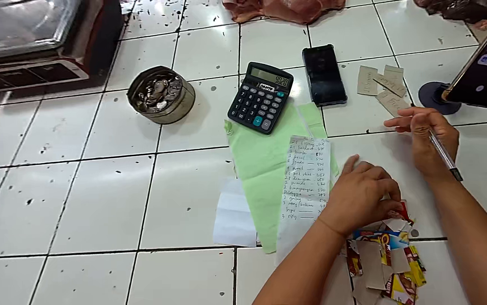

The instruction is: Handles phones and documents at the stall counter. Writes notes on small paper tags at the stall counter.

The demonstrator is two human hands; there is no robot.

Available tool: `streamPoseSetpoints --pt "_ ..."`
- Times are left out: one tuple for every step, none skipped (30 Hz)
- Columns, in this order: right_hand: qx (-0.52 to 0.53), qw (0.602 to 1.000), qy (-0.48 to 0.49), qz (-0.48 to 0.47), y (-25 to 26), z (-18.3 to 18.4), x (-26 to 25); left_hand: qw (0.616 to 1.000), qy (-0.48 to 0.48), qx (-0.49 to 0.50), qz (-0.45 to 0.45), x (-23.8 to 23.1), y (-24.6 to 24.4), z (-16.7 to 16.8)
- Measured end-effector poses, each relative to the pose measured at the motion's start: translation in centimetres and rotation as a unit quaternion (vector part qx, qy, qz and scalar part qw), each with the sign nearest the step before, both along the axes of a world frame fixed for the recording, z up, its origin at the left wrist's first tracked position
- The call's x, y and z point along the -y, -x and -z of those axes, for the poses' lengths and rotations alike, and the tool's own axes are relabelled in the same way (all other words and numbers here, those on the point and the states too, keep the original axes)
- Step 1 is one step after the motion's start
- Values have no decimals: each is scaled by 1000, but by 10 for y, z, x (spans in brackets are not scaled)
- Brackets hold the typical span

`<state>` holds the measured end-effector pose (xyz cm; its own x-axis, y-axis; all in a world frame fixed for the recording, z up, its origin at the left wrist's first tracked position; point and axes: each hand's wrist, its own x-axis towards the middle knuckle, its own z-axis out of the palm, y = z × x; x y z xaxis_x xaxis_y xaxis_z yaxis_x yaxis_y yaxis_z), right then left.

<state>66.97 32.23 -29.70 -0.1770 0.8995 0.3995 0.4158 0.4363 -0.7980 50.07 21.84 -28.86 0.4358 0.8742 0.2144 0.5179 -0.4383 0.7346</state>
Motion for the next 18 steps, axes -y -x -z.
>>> streamPoseSetpoints --pt "9 1000 -3 11 0 -2 0 1000 -3 11 -1 0 0 0" --pt "22 999 -3 25 1 -3 0 1000 -2 19 2 -1 0 0" --pt "33 998 -2 45 2 -3 0 1000 1 24 7 -1 0 0" --pt "37 997 -1 65 1 -3 -1 1000 8 23 19 -1 1 -1" --pt "39 996 4 86 0 -4 -1 999 17 13 37 0 1 -2" --pt "42 993 13 106 -1 -4 -1 998 20 -7 57 0 1 -2" --pt "45 991 26 123 -2 -4 -2 996 27 -28 76 0 1 -2" --pt "52 989 40 135 -2 -4 -2 995 29 -42 89 0 0 -3" --pt "61 987 56 140 -1 -5 -2 994 28 -49 93 0 0 -2" --pt "69 985 68 140 0 -6 -2 994 26 -48 93 0 0 -2" --pt "75 985 76 134 0 -6 -2 995 24 -42 89 -1 0 -2" --pt "75 986 78 125 0 -5 -2 996 19 -30 79 -1 0 -2" --pt "68 988 76 113 -1 -5 -3 998 12 -10 58 0 0 -1" --pt "51 991 70 98 -2 -3 -4 999 11 20 29 0 -1 -1" --pt "22 995 60 79 -3 -2 -5 998 13 54 -4 0 -1 -1" --pt "-15 997 54 50 -4 -1 -5 995 19 90 -38 0 -2 -1" --pt "-50 997 56 8 -5 -1 -5 989 28 124 -72 -1 -3 -2" --pt "-79 994 63 -48 -6 -1 -4 982 40 152 -103 -1 -4 -3"
